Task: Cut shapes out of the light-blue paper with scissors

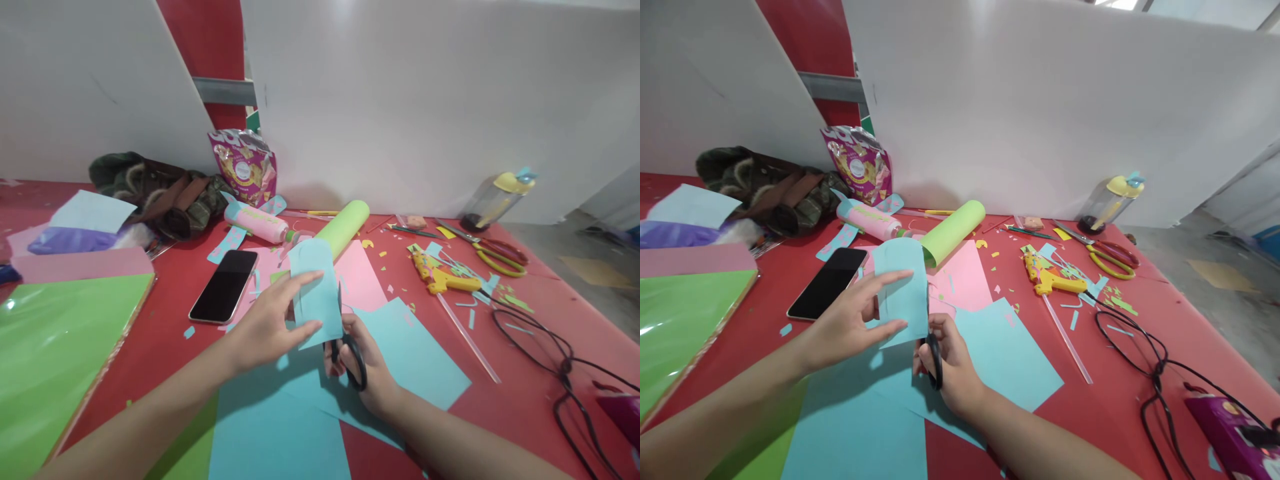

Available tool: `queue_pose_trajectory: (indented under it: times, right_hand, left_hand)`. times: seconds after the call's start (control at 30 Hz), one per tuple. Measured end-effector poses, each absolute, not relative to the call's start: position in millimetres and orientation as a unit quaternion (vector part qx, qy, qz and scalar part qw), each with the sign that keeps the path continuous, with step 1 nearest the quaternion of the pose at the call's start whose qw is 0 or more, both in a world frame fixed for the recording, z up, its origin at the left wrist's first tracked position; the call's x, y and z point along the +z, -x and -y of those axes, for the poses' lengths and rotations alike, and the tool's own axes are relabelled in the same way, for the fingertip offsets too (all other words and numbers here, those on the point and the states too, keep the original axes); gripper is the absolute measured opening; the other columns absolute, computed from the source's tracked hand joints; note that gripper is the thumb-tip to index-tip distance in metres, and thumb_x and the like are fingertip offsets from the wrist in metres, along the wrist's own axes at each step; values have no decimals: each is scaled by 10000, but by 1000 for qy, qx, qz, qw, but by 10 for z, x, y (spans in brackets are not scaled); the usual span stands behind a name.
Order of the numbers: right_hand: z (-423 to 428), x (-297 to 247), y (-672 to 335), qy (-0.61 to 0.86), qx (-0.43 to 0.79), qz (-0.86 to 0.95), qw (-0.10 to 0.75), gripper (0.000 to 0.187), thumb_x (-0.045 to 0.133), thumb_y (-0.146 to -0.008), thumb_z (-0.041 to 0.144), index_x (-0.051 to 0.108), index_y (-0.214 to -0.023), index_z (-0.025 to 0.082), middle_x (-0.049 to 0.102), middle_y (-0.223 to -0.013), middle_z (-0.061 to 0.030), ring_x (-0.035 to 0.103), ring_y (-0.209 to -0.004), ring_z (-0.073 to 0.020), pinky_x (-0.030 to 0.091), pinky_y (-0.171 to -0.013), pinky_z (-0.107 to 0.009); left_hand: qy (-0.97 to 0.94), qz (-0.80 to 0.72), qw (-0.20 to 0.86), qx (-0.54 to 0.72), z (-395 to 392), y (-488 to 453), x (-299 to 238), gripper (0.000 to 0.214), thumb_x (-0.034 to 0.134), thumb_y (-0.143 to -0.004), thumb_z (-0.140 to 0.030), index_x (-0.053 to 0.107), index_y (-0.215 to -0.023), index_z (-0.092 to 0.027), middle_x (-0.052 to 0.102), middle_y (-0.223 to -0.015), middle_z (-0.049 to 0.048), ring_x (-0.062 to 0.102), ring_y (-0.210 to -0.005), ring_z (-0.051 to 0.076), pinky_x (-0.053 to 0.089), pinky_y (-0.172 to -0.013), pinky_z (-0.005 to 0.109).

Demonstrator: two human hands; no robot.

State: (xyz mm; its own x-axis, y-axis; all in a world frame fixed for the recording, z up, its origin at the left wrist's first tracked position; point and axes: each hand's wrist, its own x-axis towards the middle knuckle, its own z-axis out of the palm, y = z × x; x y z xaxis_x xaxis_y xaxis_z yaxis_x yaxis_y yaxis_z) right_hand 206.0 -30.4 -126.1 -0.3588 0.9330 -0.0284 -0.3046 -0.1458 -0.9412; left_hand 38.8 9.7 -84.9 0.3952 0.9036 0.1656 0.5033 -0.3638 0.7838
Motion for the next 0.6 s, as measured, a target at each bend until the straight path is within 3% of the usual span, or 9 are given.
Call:
queue_pose_trajectory:
  times: [0.27, 0.6]
  right_hand:
    - [306, -1309, -2048, 341, 676, 461, 463, 408, 559, -704, 538, 388, -892, 219, 433, -635, 58, 413, -466, -71, 345, -489, -240]
    - [299, -1338, -2038, 346, 676, 456, 463, 383, 568, -706, 523, 404, -871, 219, 420, -626, 67, 422, -452, -53, 348, -465, -215]
  left_hand:
    - [-767, -459, 337, 295, -111, -377, -880, 541, 566, -745, -289, 364, -1244, -231, 492, -1081, 84, 561, -769, 165, 507, -699, 332]
    - [-774, -450, 327, 302, -126, -379, -858, 528, 558, -745, -264, 378, -1236, -192, 493, -1085, 92, 549, -861, 182, 509, -701, 301]
